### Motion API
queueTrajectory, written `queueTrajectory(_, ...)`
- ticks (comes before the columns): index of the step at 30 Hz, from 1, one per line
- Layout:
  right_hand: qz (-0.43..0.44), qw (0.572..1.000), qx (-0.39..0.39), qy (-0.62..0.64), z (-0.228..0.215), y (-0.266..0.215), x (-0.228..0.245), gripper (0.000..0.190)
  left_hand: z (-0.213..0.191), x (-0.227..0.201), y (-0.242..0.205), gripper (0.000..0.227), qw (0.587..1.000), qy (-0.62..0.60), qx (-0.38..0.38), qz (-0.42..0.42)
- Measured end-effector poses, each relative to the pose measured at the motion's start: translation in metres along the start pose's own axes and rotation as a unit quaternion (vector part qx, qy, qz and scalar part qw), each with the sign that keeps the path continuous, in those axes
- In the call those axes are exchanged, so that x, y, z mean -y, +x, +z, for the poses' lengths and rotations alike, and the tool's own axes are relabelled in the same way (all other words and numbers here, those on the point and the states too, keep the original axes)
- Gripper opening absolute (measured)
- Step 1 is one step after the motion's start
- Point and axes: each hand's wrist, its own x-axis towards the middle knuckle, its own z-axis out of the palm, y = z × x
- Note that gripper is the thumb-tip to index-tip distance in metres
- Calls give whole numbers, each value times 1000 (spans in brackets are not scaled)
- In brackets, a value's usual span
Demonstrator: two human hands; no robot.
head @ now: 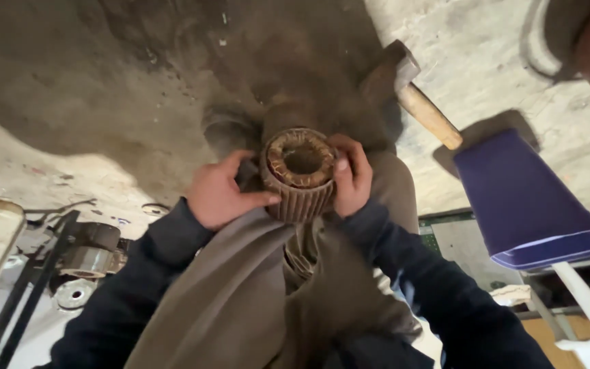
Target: The person sits on the floor with an electric motor stator on their lap and removes its copper windings. They hold a metal punch against the windings and repeatedly strike it with a hammer, turning the stator between strikes to work around the slots and knock the copper loose.
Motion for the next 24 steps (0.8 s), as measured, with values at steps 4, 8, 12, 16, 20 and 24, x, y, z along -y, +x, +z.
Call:
queueTrajectory(4, 31, 999, -2, -41, -8, 8, -4, 47, -1, 3, 2, 88, 997, 42, -13, 58)
queueTrajectory(8, 88, 994, 22, 60, -13, 25, -6, 52, -6, -6, 1, 77, 996, 51, 15, 69)
queueTrajectory(12, 81, 996, 47, 6, -13, 17, 13, 58, -9, -2, 2, 67, 995, 75, 22, 68)
queueTrajectory(16, 2, 995, 12, -102, -10, 4, 3, 61, -3, 6, 0, 56, 990, -60, 31, 124)
queueTrajectory(20, 90, 978, 5, 187, -20, 4, -30, 87, 6, 11, 30, 71, 998, -2, 59, -24)
queueTrajectory(24, 86, 991, -6, 105, -24, 12, -29, 83, 14, 23, 40, 91, 995, -42, 19, 85)
